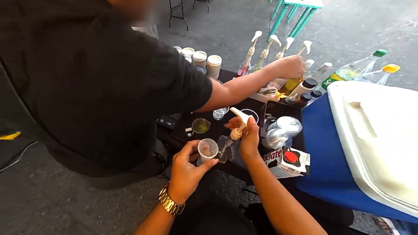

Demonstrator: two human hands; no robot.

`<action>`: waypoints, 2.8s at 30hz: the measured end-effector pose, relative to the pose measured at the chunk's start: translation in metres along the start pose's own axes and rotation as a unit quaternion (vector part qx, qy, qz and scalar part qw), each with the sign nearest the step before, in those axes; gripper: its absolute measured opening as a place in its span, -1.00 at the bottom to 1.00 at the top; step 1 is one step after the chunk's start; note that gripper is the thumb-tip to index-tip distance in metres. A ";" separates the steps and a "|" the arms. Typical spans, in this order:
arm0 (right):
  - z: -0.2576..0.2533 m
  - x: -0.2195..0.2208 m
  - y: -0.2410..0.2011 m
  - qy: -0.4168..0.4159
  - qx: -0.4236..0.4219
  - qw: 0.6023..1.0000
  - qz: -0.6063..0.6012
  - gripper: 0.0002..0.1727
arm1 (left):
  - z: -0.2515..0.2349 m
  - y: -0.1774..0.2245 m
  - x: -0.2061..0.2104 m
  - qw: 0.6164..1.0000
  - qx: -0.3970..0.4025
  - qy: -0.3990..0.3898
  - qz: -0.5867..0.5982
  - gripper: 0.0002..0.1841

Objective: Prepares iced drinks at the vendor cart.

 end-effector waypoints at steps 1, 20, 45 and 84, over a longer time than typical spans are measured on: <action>0.000 0.000 0.003 -0.008 0.018 1.000 -0.009 -0.09 | -0.001 -0.005 0.001 1.000 -0.006 0.002 -0.002 -0.41; -0.008 0.012 0.019 -0.084 0.055 0.986 -0.132 -0.12 | -0.051 -0.039 0.032 0.997 -0.028 0.030 -0.067 -0.48; -0.005 0.021 0.019 -0.153 -0.013 0.972 -0.177 -0.38 | -0.035 -0.054 0.015 1.000 0.004 0.006 0.006 -0.48; -0.120 -0.025 -0.071 -0.290 -0.054 0.926 0.236 -0.48 | -0.067 -0.058 0.045 0.995 -0.029 -0.091 -0.007 -0.45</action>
Point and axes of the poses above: each hand's wrist, its own z-axis away from the middle knuckle, its own x-axis out of the palm, y = z × x, the point moved 5 cm from there along -z, towards the middle knuckle, and after that the axes turned 5 degrees about z, right-handed, at the moved point
